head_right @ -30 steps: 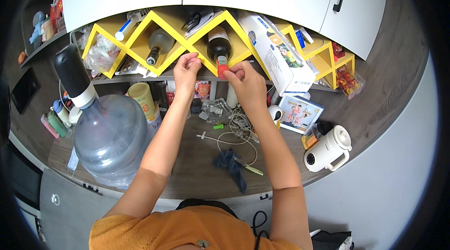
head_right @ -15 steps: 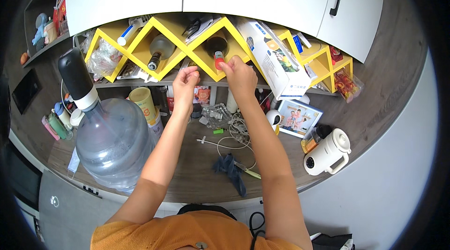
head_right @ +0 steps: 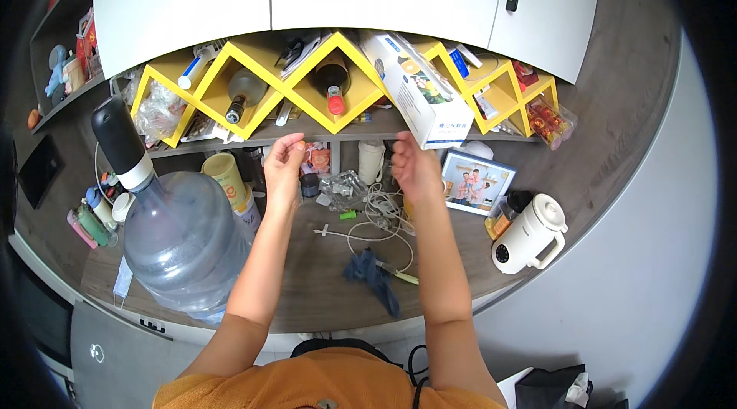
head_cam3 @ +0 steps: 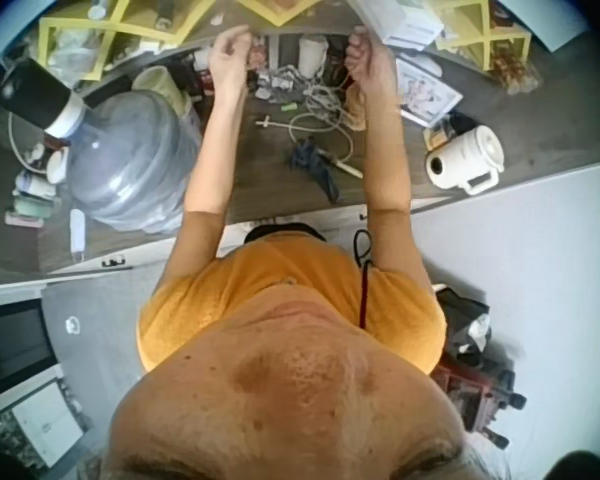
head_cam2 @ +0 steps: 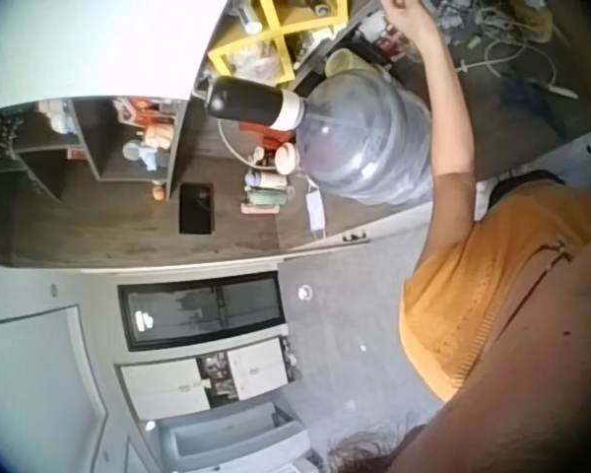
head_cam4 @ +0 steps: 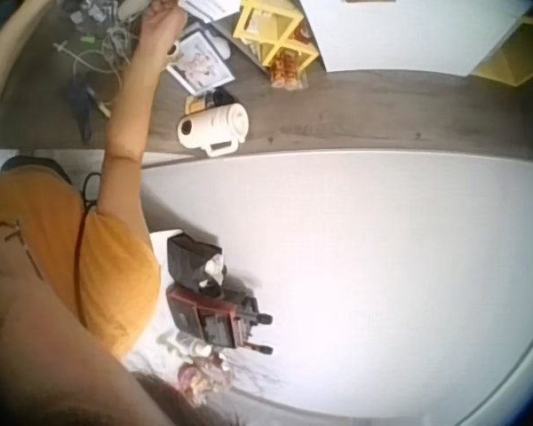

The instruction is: The person wipes a wine bottle, a box, and a handheld brush using a cloth after retrieving them from a shelf.

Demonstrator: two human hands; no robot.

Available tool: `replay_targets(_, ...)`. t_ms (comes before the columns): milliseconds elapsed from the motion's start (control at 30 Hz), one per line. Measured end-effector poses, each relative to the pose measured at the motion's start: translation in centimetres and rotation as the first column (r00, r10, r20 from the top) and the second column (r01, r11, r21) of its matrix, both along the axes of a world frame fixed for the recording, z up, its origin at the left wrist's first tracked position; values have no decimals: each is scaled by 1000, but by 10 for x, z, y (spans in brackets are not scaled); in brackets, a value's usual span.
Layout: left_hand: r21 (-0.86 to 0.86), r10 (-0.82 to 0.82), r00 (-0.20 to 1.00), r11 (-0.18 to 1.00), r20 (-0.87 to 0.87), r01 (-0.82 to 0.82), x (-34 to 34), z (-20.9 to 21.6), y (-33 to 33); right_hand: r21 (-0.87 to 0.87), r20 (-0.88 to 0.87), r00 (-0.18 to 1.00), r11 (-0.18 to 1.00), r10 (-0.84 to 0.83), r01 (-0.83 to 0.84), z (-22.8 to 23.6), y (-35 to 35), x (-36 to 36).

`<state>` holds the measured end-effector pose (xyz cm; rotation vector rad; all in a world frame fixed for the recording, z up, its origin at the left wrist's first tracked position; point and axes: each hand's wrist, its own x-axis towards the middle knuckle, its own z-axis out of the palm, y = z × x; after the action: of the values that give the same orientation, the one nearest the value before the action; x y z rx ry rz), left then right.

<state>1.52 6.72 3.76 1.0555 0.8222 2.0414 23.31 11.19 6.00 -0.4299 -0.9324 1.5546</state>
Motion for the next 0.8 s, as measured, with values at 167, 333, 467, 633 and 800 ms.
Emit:
replay_targets(167,24,-43,998,999,-44,44,7,-5,-3,56,-146,989,998,26,-18,33,-32,39)
replay_targets(333,5,-92,992,996,-89,93,15,-8,-12,241,13,1000,970,17,-19,71,-71,39)
replay_targets(467,31,-66,986,997,-150,72,18,-10,-22,286,134,991,958,-31,-8,77,-77,33)
replay_targets(633,21,-94,982,995,-161,98,22,-12,-34,224,154,984,973,-87,51,81,-72,32)
replay_targets(800,30,-56,977,998,-208,64,24,-16,-53,243,165,977,966,-137,94,73,-90,36)
